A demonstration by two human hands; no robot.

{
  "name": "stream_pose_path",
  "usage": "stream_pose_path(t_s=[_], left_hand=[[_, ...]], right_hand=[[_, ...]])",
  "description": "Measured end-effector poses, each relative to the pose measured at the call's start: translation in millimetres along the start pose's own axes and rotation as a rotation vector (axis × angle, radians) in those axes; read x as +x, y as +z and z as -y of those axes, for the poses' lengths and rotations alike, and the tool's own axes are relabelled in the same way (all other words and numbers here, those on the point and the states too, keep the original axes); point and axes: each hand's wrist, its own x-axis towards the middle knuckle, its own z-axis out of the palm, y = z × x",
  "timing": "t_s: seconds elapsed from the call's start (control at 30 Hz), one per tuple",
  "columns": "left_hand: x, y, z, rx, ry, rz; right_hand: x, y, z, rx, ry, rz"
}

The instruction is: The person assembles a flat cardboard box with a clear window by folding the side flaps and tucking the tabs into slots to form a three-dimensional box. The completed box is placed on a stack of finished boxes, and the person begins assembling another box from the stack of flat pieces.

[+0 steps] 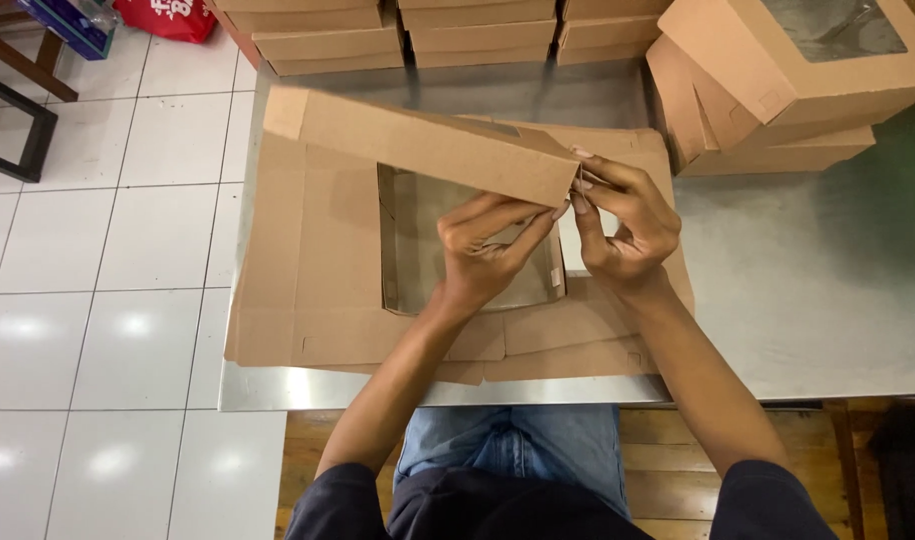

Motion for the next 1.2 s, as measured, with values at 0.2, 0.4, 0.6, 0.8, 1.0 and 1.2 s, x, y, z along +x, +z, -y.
stream_pose_path(t_s=[0.2,0.4,0.6,0.8,1.0,1.2], left_hand=[[-7,4,0,0.036,-0.013,-0.012],[-3,5,-7,0.075,0.0,-0.043],[-6,-1,-1,-0.003,-0.095,-0.024],[7,-2,-8,0.062,0.01,-0.039],[-18,6,24,0.17,0.11,-0.069],[-16,8,33,0.197,0.16,-0.02]], right_hand=[[-11,2,-3,-0.141,-0.1,-0.004],[-23,17,0,-0.154,-0.077,-0.028],[-21,9,-6,-0.081,-0.028,-0.014],[-14,9,0,-0.066,-0.027,-0.051],[-4,14,13,-0.029,-0.022,-0.091],[-2,10,11,-0.193,-0.101,-0.062]])
